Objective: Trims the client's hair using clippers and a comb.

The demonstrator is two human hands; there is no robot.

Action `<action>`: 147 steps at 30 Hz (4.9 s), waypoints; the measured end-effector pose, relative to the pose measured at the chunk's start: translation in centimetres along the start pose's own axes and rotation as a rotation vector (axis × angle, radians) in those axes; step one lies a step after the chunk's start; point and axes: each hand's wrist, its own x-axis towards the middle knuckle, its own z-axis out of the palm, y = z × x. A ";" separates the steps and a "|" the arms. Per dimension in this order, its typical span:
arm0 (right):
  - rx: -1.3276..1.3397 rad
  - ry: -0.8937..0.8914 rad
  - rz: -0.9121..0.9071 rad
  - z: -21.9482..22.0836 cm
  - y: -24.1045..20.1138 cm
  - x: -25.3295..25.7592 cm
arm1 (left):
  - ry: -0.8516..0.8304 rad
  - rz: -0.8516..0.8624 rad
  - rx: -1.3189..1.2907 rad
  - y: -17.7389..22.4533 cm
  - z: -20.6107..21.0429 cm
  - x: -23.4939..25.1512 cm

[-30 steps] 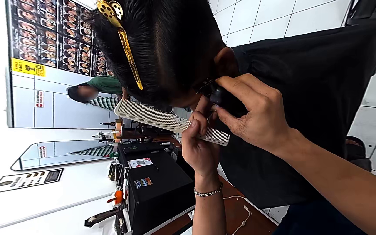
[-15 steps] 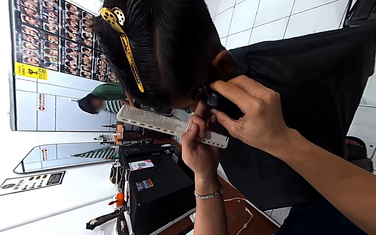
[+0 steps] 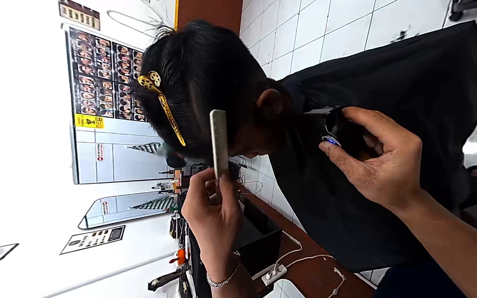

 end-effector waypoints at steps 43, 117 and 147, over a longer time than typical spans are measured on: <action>-0.085 -0.176 -0.147 7.1 -1.9 1.7 | -0.008 -0.254 -1.162 1.8 5.7 -0.2; -0.172 -0.170 -0.198 7.2 -2.0 2.1 | -0.050 -0.206 -1.225 1.2 5.7 0.6; 0.203 -0.211 -0.028 4.8 -1.7 1.0 | -0.002 -0.231 -1.300 0.8 5.1 -1.0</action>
